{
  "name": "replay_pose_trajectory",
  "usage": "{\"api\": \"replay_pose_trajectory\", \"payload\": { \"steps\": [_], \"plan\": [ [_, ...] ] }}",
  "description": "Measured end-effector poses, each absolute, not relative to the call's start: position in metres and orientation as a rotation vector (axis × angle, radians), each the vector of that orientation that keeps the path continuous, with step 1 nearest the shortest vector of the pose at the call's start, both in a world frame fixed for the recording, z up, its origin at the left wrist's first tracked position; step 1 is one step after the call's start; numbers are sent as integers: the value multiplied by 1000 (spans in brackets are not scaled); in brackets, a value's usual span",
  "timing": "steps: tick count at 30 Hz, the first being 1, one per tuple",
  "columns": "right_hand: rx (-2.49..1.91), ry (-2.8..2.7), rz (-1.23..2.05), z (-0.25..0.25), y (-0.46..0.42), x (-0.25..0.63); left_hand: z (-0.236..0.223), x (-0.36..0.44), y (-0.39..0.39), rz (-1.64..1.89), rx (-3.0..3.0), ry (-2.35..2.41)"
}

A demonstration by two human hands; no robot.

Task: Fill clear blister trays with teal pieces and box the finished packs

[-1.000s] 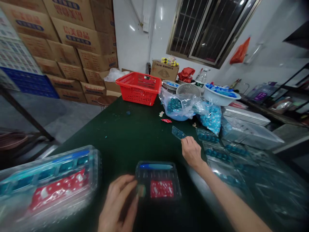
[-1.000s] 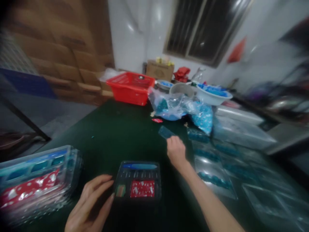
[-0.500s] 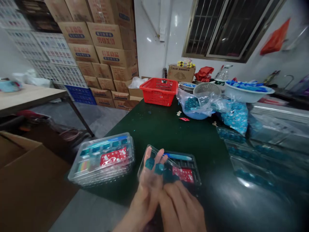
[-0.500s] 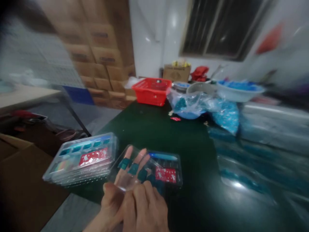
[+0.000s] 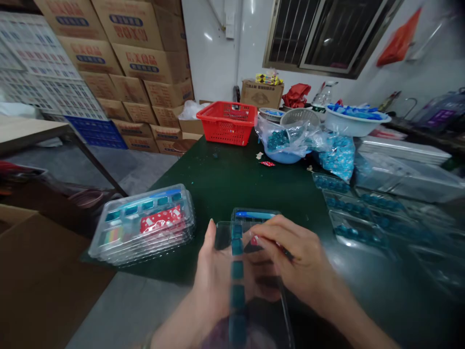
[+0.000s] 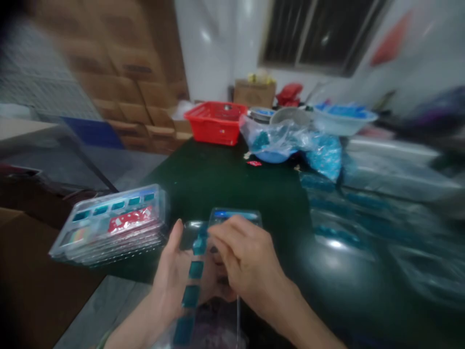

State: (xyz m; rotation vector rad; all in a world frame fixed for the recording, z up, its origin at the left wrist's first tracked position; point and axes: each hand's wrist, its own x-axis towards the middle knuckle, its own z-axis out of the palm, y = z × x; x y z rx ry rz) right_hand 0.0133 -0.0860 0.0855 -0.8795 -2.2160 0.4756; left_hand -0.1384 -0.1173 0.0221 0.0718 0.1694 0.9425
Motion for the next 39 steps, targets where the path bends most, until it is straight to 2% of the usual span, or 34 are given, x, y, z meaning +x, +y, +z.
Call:
{"api": "replay_pose_trajectory", "payload": {
  "steps": [7, 13, 22, 26, 29, 33, 39],
  "plan": [
    [-801, -2662, 345, 70, -84, 0, 34, -135, -121, 941, -3, 404],
    [-779, -2519, 496, 63, -82, 6, 36, -134, -118, 942, 10, 456],
    [-654, -2276, 517, 35, -76, 9, 35, -133, -114, 908, 61, 462],
    [-653, -2325, 488, 49, -70, 7, 36, -136, -103, 947, 125, 401],
    [-691, -2281, 482, 75, -66, 13, 49, -146, -94, 1034, 251, 364],
    [-857, -1941, 447, 91, -64, 40, 73, -166, -87, 1152, 550, 426],
    [-1174, -1717, 632, 52, -67, 81, 80, -170, -71, 1309, 1040, 680]
  ]
}}
